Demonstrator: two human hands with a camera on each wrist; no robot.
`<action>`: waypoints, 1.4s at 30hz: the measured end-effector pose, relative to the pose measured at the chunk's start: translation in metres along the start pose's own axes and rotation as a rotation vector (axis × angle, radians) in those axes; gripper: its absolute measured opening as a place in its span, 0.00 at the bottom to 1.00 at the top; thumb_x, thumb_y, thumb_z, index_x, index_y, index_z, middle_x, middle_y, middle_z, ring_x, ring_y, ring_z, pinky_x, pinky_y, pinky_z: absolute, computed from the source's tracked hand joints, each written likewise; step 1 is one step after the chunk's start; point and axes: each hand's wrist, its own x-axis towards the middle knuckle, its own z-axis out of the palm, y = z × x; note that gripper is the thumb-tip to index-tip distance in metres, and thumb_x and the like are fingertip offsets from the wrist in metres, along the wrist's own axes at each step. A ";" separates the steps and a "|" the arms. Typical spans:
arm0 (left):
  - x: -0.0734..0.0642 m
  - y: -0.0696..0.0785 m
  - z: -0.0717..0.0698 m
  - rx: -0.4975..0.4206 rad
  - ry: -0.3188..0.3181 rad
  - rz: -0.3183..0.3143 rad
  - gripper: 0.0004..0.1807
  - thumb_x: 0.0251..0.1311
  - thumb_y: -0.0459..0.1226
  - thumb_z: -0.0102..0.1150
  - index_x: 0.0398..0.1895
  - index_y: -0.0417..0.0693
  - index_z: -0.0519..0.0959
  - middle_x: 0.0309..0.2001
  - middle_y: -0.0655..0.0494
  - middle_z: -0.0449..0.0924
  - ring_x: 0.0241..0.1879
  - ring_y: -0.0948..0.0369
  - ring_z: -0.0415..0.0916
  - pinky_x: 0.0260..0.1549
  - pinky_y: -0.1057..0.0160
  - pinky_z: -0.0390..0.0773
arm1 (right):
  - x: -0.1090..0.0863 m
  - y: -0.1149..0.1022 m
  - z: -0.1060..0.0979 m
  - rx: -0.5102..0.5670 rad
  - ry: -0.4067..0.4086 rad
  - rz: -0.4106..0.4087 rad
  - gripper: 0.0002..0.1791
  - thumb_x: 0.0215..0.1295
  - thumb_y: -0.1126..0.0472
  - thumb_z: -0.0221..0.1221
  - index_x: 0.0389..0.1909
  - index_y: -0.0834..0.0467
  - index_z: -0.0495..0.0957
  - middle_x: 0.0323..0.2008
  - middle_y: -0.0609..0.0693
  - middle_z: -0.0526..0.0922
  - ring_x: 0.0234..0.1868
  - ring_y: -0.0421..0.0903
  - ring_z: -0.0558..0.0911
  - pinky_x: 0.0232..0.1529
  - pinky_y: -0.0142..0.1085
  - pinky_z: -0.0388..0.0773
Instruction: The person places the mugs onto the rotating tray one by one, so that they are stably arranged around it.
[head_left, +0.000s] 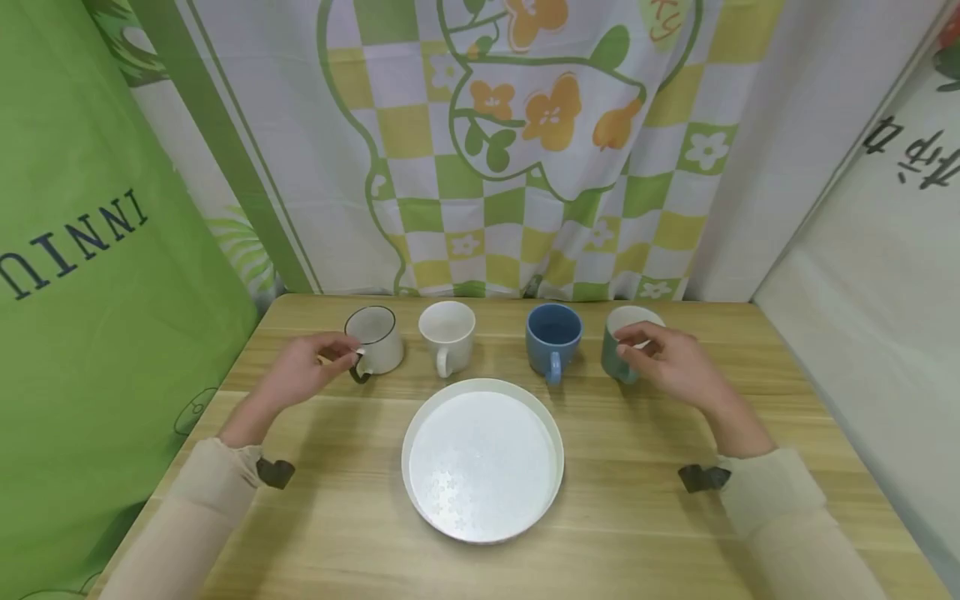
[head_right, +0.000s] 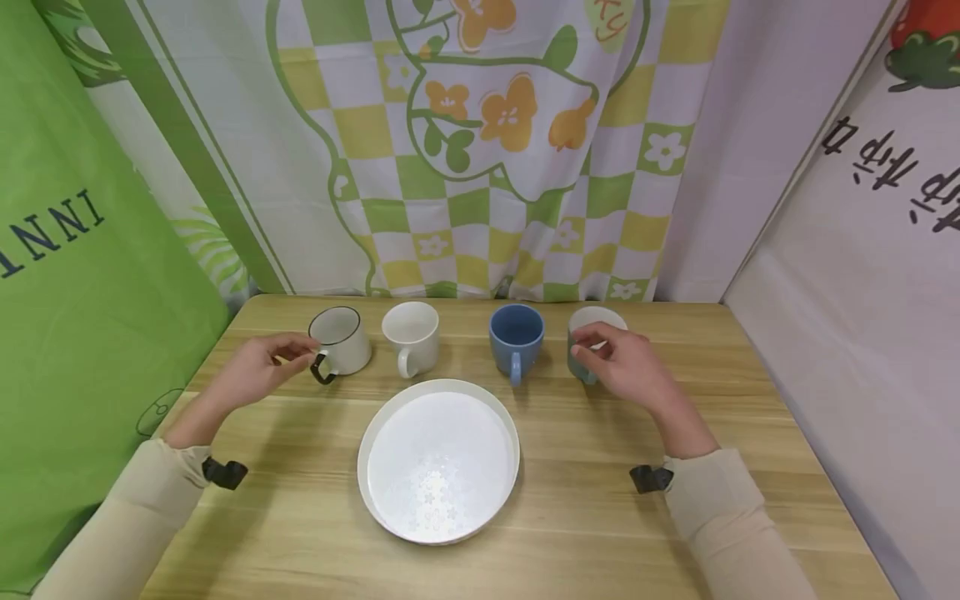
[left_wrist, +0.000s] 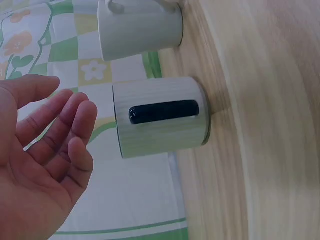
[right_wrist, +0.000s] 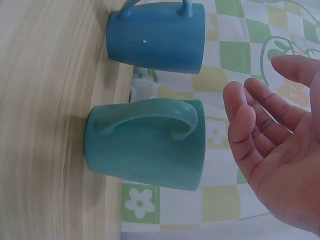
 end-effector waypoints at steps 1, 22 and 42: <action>0.000 -0.001 0.001 -0.001 -0.004 0.002 0.13 0.67 0.37 0.61 0.51 0.42 0.83 0.40 0.48 0.87 0.40 0.53 0.82 0.34 0.64 0.79 | 0.000 0.000 0.001 -0.001 0.002 -0.002 0.18 0.73 0.52 0.57 0.56 0.58 0.80 0.45 0.55 0.87 0.40 0.50 0.84 0.35 0.38 0.77; -0.005 -0.004 0.025 -0.132 -0.091 0.044 0.10 0.63 0.33 0.65 0.47 0.44 0.84 0.37 0.53 0.87 0.37 0.65 0.80 0.38 0.69 0.81 | -0.005 -0.001 0.023 0.234 -0.051 0.120 0.17 0.74 0.49 0.55 0.53 0.56 0.79 0.37 0.54 0.87 0.32 0.40 0.83 0.27 0.37 0.81; -0.009 -0.006 0.050 -0.245 -0.173 0.016 0.12 0.63 0.36 0.65 0.48 0.39 0.83 0.40 0.52 0.87 0.40 0.65 0.80 0.43 0.68 0.80 | -0.005 -0.009 0.044 0.403 -0.075 0.169 0.15 0.74 0.58 0.55 0.52 0.64 0.78 0.43 0.59 0.85 0.33 0.45 0.82 0.24 0.35 0.78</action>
